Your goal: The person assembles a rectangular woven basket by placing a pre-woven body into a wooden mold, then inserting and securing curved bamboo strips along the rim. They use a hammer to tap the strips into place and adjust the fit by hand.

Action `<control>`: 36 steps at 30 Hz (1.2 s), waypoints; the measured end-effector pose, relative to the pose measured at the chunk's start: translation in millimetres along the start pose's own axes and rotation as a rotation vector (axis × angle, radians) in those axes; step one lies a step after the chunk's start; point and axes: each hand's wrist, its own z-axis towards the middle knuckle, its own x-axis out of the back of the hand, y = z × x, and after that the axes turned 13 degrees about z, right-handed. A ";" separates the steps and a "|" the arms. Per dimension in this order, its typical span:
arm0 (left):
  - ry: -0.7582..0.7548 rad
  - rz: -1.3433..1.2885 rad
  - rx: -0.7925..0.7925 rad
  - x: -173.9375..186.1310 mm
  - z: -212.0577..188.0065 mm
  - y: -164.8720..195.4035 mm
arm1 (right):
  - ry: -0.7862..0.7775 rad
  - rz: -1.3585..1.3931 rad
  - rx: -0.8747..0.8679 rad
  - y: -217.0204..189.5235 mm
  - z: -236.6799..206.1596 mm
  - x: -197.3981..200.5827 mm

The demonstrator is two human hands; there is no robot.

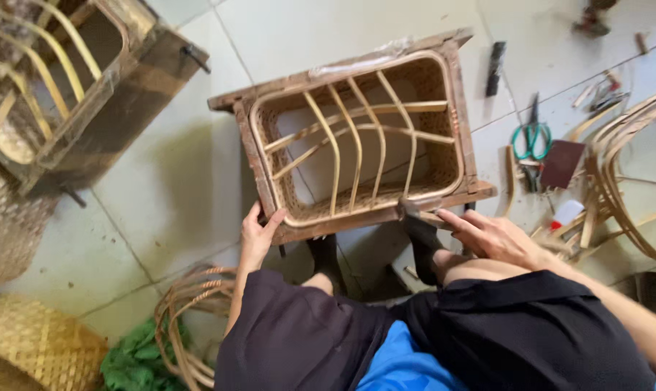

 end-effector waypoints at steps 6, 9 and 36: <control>0.003 -0.031 -0.013 -2.0 1.3 -10.6 | -0.128 -0.119 0.197 21.7 37.4 -16.3; 0.028 -0.008 -0.014 -4.8 5.8 -19.6 | -0.229 -0.155 0.173 13.7 47.7 -16.8; -0.087 0.056 0.051 25.4 143.6 -78.3 | 1.035 0.044 -0.447 233.2 63.7 -2.0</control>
